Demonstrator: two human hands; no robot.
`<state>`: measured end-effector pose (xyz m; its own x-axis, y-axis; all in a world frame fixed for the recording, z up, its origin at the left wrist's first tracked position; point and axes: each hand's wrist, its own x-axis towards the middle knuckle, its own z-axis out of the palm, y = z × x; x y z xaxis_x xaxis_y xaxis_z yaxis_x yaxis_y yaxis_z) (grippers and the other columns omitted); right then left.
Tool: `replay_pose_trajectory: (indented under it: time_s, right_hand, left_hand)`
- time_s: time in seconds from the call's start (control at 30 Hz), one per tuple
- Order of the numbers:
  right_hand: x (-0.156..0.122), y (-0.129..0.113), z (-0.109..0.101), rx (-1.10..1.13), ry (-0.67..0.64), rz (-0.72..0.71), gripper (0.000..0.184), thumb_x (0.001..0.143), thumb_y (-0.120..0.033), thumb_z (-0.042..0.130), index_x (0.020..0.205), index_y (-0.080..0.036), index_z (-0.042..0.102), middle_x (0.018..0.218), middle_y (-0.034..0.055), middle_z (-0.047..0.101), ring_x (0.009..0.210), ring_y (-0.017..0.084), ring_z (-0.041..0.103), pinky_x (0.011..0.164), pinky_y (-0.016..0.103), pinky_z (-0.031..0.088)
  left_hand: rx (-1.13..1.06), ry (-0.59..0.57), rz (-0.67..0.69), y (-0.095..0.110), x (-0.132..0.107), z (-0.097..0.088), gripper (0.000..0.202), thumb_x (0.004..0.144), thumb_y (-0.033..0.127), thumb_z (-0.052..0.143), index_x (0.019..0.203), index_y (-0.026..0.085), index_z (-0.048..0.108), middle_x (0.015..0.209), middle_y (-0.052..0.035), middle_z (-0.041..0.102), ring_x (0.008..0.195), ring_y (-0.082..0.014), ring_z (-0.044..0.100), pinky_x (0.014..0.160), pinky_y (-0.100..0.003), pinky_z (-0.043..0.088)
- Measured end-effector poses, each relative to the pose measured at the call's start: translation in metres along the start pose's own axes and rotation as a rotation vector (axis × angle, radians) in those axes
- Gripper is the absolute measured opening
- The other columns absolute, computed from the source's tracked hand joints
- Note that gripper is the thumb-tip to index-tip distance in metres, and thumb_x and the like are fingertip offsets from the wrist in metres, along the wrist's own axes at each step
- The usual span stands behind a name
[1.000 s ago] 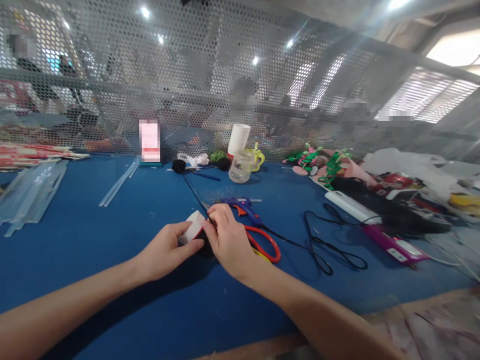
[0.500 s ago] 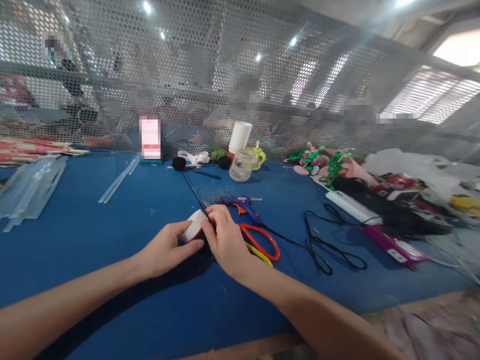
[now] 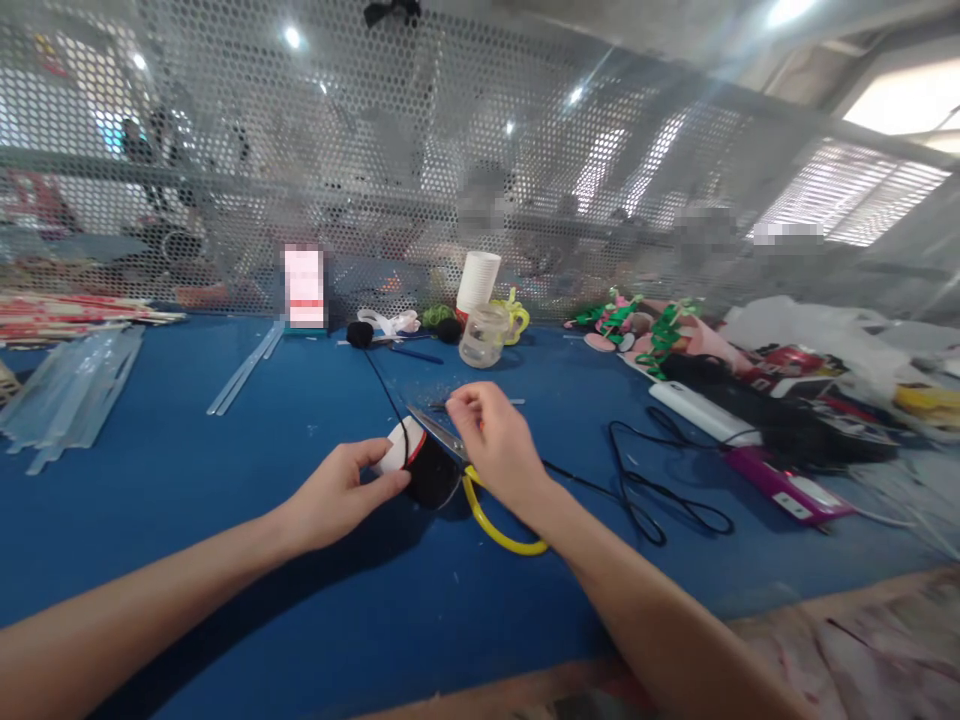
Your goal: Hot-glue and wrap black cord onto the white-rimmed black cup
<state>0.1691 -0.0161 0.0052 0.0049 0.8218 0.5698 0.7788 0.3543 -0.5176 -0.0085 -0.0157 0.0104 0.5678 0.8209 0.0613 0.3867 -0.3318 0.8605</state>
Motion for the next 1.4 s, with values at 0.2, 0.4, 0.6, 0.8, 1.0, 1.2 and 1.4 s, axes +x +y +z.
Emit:
replay_pose_trajectory:
  time_s: [0.2,0.4,0.6,0.8,1.0,1.2,1.4]
  right_hand:
    - [0.02,0.035,-0.016,-0.449,-0.356,0.259,0.013,0.074,-0.021,0.048,0.077,-0.012,0.056,0.084,0.0144,0.057,0.079,0.023,0.056,0.067,0.034,0.04]
    - [0.028,0.052,-0.004,-0.451,-0.464,0.38,0.01,0.059,-0.004,0.054,0.057,-0.014,0.056,0.073,0.0144,0.06,0.076,0.026,0.058,0.06,0.031,0.039]
    - [0.035,0.064,-0.01,-0.291,-0.421,0.461,0.011,0.055,-0.009,0.058,0.065,-0.014,0.054,0.07,0.0098,0.061,0.072,0.024,0.058,0.059,0.029,0.04]
    - [0.028,0.046,-0.024,0.073,-0.342,0.456,0.024,0.068,-0.016,0.047,0.091,-0.013,0.046,0.078,0.004,0.059,0.055,0.01,0.055,0.051,0.022,0.043]
    - [0.008,0.014,-0.04,0.479,-0.463,0.371,0.015,0.072,-0.029,0.049,0.074,-0.015,0.051,0.05,-0.0044,0.049,0.043,0.008,0.047,0.045,0.021,0.04]
    - [-0.011,-0.001,-0.043,0.348,-0.489,0.379,0.021,0.072,-0.036,0.049,0.069,-0.016,0.052,0.046,-0.0035,0.048,0.037,0.009,0.046,0.038,0.022,0.041]
    - [-0.017,-0.005,-0.04,0.077,-0.392,0.091,0.017,0.073,-0.032,0.048,0.064,-0.02,0.055,0.053,0.0018,0.057,0.052,0.017,0.055,0.046,0.027,0.045]
  left_hand:
    - [0.104,0.077,-0.001,-0.001,0.001,-0.003,0.021,0.073,0.029,0.046,0.067,0.012,0.055,0.064,0.0007,0.051,0.064,-0.0137,0.044,0.061,-0.024,0.035]
    - [0.183,0.054,-0.009,-0.004,0.002,-0.004,0.022,0.074,0.03,0.045,0.069,0.011,0.055,0.066,0.0002,0.05,0.065,-0.0139,0.043,0.062,-0.024,0.033]
    - [0.239,0.021,-0.037,-0.006,0.003,-0.005,0.022,0.074,0.031,0.043,0.065,0.013,0.052,0.06,0.0029,0.045,0.059,-0.0121,0.04,0.057,-0.023,0.031]
    - [0.327,0.079,-0.003,-0.01,0.004,-0.007,0.025,0.074,0.032,0.042,0.057,0.015,0.043,0.059,0.0033,0.041,0.057,-0.0116,0.037,0.055,-0.023,0.03]
    - [0.34,0.076,-0.033,-0.012,0.007,-0.01,0.025,0.075,0.033,0.041,0.057,0.015,0.041,0.057,0.0039,0.039,0.055,-0.0111,0.036,0.053,-0.022,0.029]
    - [0.288,0.077,-0.029,-0.016,0.008,-0.01,0.026,0.076,0.035,0.041,0.061,0.015,0.044,0.058,0.0039,0.038,0.056,-0.0107,0.034,0.052,-0.021,0.029]
    - [0.278,0.08,-0.05,-0.015,0.007,-0.01,0.027,0.076,0.036,0.039,0.061,0.014,0.044,0.057,0.0037,0.037,0.055,-0.0106,0.032,0.052,-0.021,0.029]
